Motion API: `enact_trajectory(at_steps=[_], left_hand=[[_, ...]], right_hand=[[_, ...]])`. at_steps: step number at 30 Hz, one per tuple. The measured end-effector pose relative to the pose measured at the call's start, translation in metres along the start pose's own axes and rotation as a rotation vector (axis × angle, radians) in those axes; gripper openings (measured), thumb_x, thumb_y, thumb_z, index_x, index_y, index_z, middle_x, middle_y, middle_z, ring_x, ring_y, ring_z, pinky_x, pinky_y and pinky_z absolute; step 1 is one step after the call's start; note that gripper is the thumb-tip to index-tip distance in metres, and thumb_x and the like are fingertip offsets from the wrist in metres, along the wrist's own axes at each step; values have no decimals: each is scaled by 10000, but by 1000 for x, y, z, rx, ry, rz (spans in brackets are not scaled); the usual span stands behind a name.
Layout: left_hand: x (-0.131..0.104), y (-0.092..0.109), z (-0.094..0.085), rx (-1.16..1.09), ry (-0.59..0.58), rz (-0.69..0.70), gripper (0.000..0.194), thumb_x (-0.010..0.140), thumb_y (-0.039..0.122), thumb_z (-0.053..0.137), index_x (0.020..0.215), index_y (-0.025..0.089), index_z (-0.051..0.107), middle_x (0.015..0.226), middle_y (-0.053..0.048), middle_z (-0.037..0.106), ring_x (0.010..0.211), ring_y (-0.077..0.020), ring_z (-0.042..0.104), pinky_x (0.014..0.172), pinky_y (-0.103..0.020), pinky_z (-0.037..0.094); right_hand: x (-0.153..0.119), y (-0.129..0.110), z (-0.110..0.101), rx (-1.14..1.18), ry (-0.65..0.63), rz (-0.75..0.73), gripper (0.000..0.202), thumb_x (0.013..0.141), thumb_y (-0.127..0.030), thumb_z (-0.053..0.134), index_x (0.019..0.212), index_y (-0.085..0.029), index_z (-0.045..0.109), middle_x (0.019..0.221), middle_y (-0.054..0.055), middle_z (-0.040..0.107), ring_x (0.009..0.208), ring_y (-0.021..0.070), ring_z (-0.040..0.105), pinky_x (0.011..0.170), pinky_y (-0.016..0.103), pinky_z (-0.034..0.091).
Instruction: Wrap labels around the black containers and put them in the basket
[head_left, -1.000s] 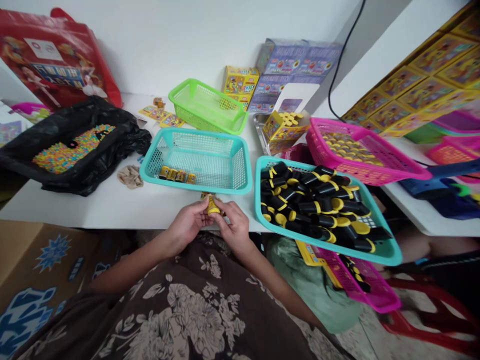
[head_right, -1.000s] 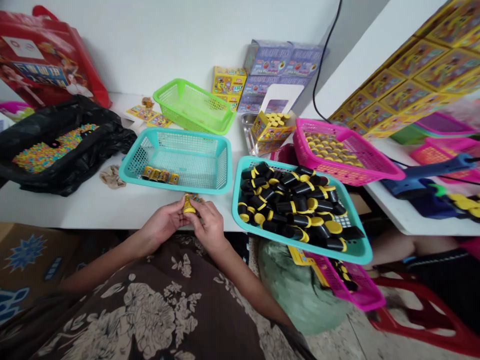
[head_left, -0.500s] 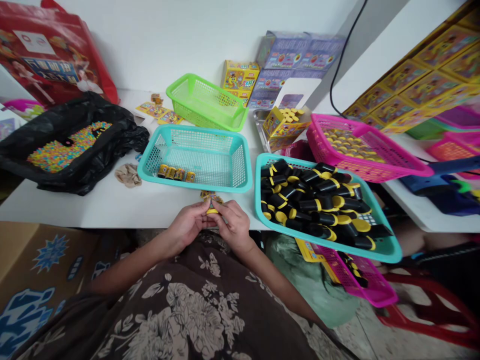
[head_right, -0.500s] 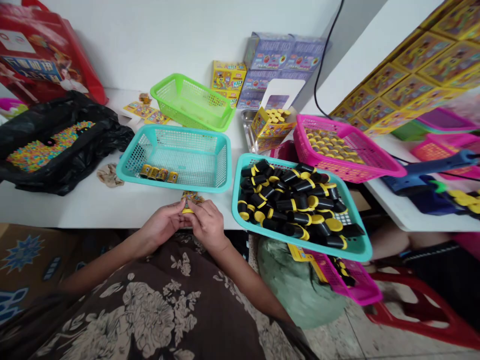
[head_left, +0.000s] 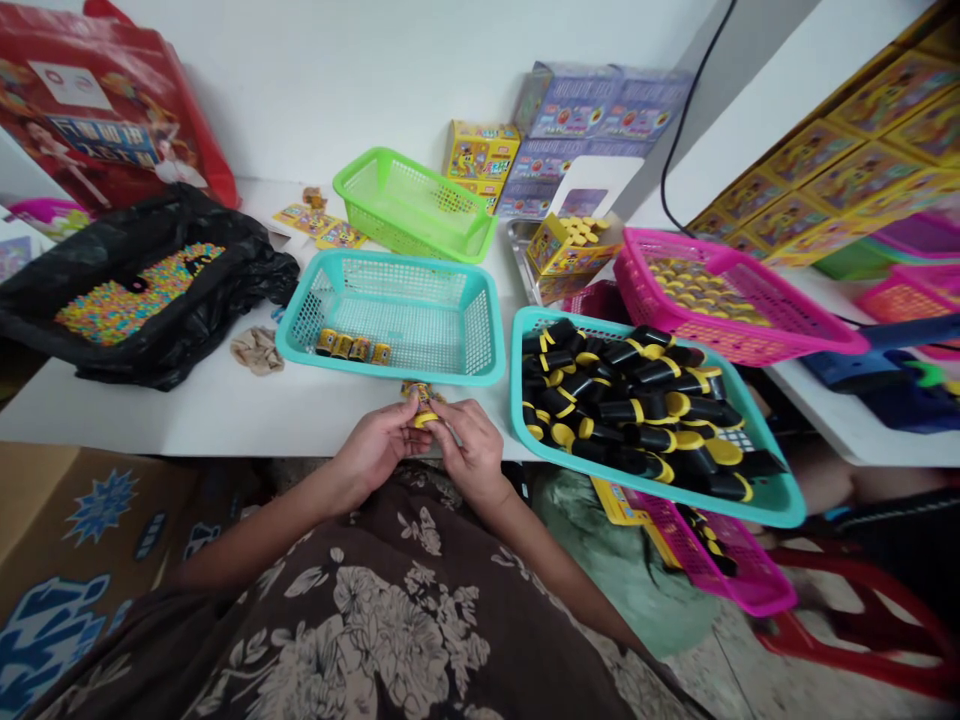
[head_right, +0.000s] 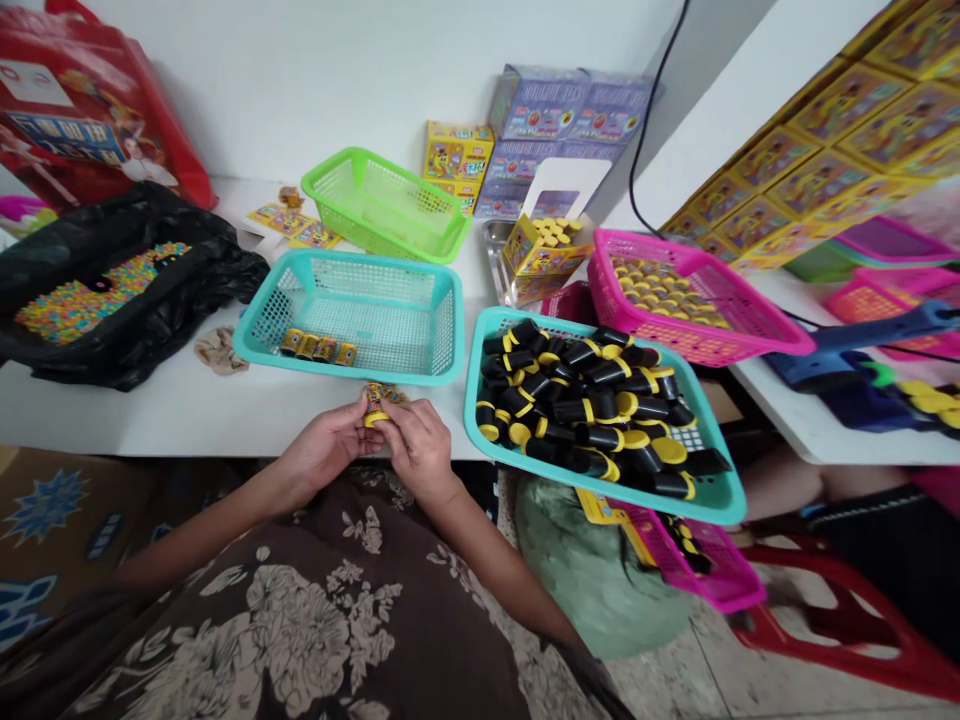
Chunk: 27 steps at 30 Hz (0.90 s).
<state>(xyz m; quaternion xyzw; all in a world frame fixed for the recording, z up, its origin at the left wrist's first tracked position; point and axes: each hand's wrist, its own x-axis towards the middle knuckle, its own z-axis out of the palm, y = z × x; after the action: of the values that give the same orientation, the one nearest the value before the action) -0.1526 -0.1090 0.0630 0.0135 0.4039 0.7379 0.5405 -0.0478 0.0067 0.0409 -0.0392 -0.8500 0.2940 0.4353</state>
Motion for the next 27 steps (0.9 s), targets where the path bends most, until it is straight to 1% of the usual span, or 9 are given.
enact_trajectory(at_steps=[3,6,10,14,16,19,22,25,27], left_hand=[[1,-3,-1,26,14,7,213,811,303,749,790,94,717,714,-57,691,595,-126,613,642,-260,505],[1,-7,-1,11,-7,2,197,800,290,759,784,97,720,726,-60,695,616,-127,615,657,-260,502],[1,-8,-2,10,-31,-1,201,809,295,747,792,97,718,757,-76,704,652,-137,631,690,-267,509],[1,-3,-3,11,-92,27,168,817,278,732,842,112,714,793,-65,705,663,-136,638,718,-274,523],[2,0,-3,-5,-104,15,184,821,302,728,860,124,709,801,-58,701,667,-140,639,703,-277,527],[2,3,-2,-18,-59,5,215,817,337,734,850,127,702,804,-50,693,676,-134,634,681,-266,522],[3,2,-1,-5,-18,30,208,797,318,760,820,119,705,783,-39,686,667,-113,621,671,-239,510],[3,-2,1,21,2,49,217,770,313,786,806,111,713,753,-37,686,643,-110,617,660,-242,511],[1,-5,2,30,37,78,229,738,308,812,780,107,709,724,-35,679,626,-116,615,648,-252,513]], right_hand=[[0,0,0,9,20,-35,262,917,-172,607,1166,-213,679,890,80,715,812,202,647,704,371,558],[-2,2,0,24,25,-58,258,918,-166,596,1154,-210,690,831,71,701,763,195,625,684,368,547],[-4,3,-2,-27,9,-90,246,913,-172,594,1127,-219,706,787,61,685,739,197,619,675,367,539],[-4,1,-3,-13,26,14,243,924,-208,598,1153,-204,680,864,78,692,783,204,627,698,369,543],[-3,0,-2,4,10,45,242,932,-216,590,1159,-202,673,880,82,692,798,204,627,701,364,545],[-3,0,0,-19,-21,-3,254,925,-222,600,1167,-210,674,890,85,702,805,210,629,714,373,548],[-5,2,3,-21,-20,-18,296,927,-216,594,1215,-208,658,900,88,706,803,210,629,713,376,550],[-8,5,5,-13,-26,-28,312,938,-201,565,1238,-206,649,857,79,694,773,206,616,692,373,544],[-9,6,4,-41,-41,-80,321,936,-179,548,1240,-201,649,813,76,679,751,207,606,678,372,537]])
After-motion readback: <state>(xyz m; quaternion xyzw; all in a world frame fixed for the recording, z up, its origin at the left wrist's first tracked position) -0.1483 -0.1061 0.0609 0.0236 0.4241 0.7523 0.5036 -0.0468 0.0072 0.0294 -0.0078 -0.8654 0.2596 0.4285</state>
